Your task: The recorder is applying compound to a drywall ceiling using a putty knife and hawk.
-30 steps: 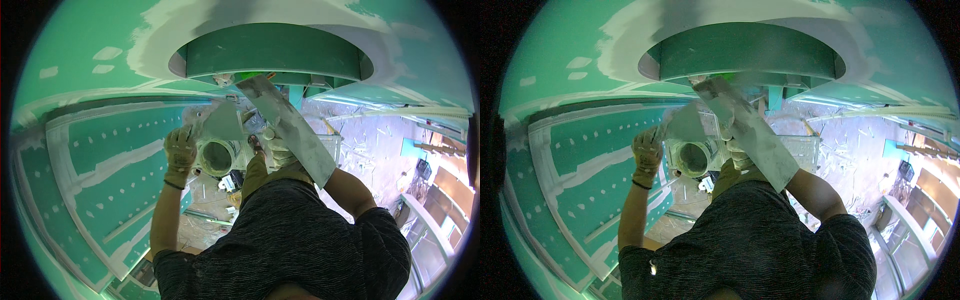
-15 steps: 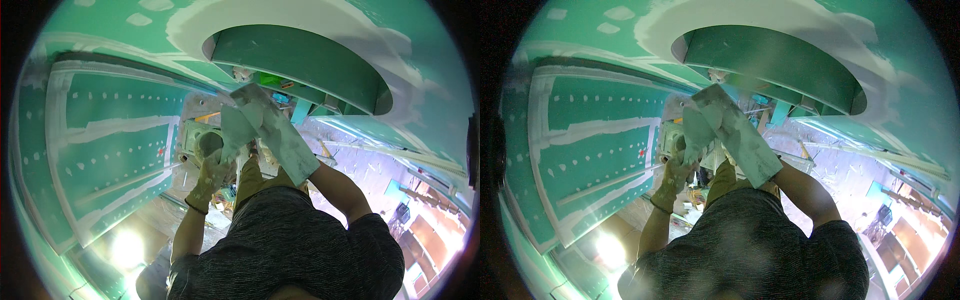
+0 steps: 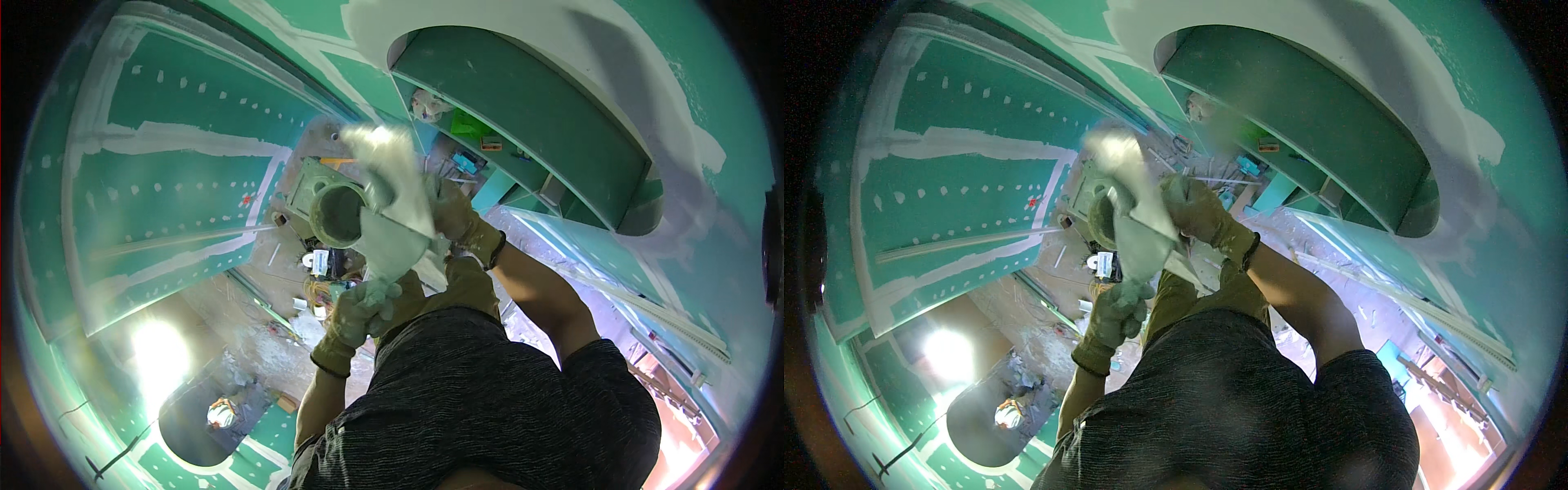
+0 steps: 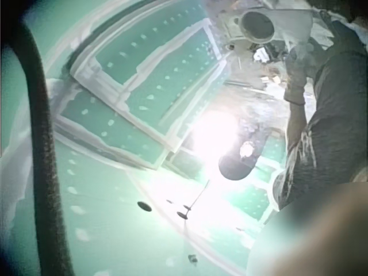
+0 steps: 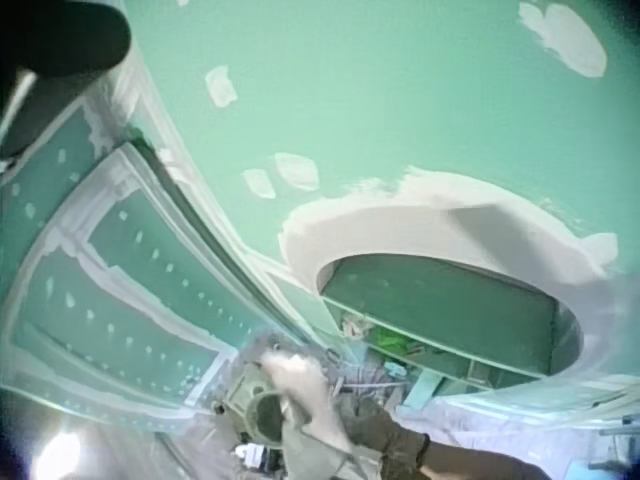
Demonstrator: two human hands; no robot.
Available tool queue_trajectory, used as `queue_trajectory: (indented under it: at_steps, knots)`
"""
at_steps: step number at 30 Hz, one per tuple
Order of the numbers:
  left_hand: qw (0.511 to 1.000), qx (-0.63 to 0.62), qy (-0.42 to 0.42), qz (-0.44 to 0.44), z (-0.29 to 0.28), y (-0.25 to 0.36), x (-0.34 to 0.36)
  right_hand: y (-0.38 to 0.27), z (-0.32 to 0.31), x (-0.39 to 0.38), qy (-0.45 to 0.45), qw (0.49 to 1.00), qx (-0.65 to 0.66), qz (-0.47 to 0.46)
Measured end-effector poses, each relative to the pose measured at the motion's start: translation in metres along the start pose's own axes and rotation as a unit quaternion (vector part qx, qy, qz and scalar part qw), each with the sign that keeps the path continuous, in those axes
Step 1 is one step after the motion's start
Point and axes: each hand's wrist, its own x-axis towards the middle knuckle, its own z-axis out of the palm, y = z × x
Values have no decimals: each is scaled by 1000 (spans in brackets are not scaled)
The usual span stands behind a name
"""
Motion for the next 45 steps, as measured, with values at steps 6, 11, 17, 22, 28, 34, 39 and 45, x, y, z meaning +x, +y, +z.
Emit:
queue_trajectory:
  at_steps: [6,11,17,22,28,34,39,45]
  knots:
    - [997,32,70,16,-41,-2,-32,-68,-20,27,-215,966,-126,72]
    - [997,-28,67,21,-63,-34,-46,-40,-39,28,-310,895,-320,-17]
    - [984,-150,68,71,-96,-48,-11,0,-42,16,-332,862,-349,156]
    - [991,-133,28,10,-102,-24,25,17,37,27,-162,981,-97,52]
    - [959,-248,128,57,-171,-38,35,49,36,84,-390,833,-235,314]
    - [906,-233,349,51,-224,-54,92,110,111,121,-398,861,-252,193]
    - [905,-223,361,-27,-248,-92,120,140,222,155,-465,800,-243,291]
    - [902,-261,341,-48,-265,-103,126,232,251,155,-413,813,-278,301]
